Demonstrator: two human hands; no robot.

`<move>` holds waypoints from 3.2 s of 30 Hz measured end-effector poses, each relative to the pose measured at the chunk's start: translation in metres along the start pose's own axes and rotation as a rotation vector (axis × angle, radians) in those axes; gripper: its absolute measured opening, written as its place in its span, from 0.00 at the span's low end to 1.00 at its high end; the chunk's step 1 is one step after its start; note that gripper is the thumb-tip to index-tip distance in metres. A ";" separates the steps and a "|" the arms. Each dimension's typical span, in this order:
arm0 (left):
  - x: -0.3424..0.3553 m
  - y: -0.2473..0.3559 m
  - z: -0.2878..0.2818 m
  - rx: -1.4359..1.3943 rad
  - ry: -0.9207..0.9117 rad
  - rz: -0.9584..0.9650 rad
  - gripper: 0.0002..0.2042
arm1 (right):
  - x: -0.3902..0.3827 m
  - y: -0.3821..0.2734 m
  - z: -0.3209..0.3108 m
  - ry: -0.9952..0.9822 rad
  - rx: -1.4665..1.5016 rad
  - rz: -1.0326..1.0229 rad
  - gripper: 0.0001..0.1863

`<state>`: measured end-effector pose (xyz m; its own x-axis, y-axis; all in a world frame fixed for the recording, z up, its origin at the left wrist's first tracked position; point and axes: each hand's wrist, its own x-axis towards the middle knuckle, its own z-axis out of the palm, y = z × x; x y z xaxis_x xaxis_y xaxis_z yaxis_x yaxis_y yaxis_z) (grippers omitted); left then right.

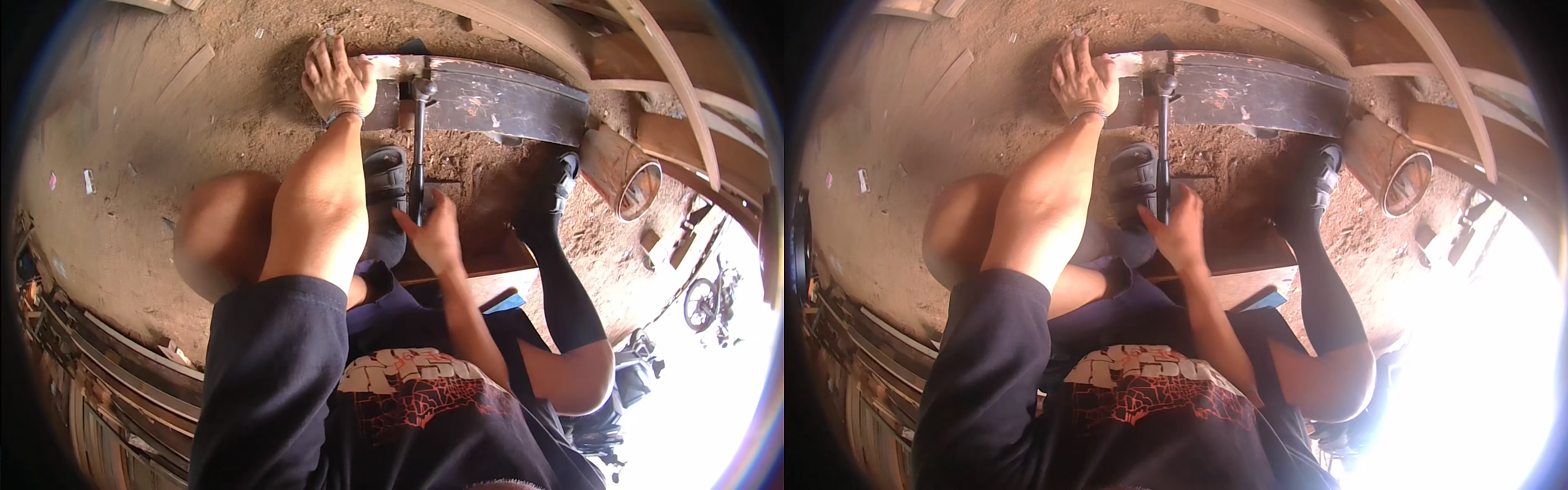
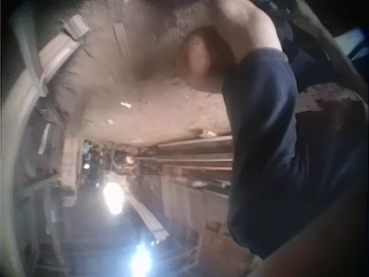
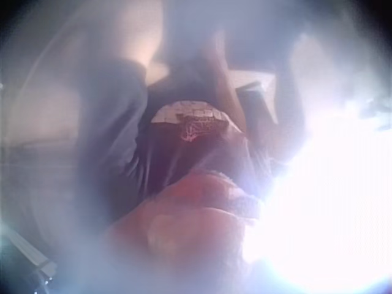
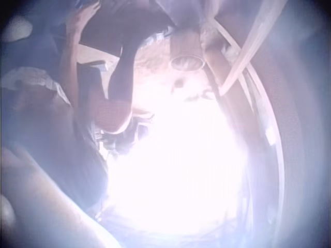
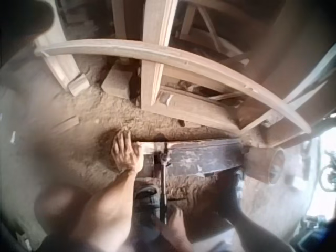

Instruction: The person uses a chisel and hammer to carve a small wooden block clamped to a workbench. They repeatedly strike the chisel to remove wood shavings and adjust the block's position during the process.

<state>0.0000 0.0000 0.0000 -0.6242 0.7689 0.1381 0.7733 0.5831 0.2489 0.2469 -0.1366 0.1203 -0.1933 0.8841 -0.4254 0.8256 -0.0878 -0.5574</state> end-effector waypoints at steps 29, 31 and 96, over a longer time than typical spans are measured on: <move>0.005 0.021 -0.015 -0.018 0.028 -0.022 0.28 | 0.056 -0.012 0.006 -0.241 0.716 0.483 0.32; 0.004 0.020 -0.014 -0.015 0.029 -0.027 0.28 | 0.060 -0.022 0.001 -0.276 0.776 0.597 0.33; 0.003 0.018 -0.014 -0.026 0.083 -0.028 0.19 | 0.056 -0.027 0.011 -0.210 0.867 0.648 0.19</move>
<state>0.0106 0.0090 0.0187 -0.6534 0.7275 0.2094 0.7531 0.5963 0.2781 0.2078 -0.0895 0.1037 -0.0121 0.4659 -0.8847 0.1670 -0.8714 -0.4612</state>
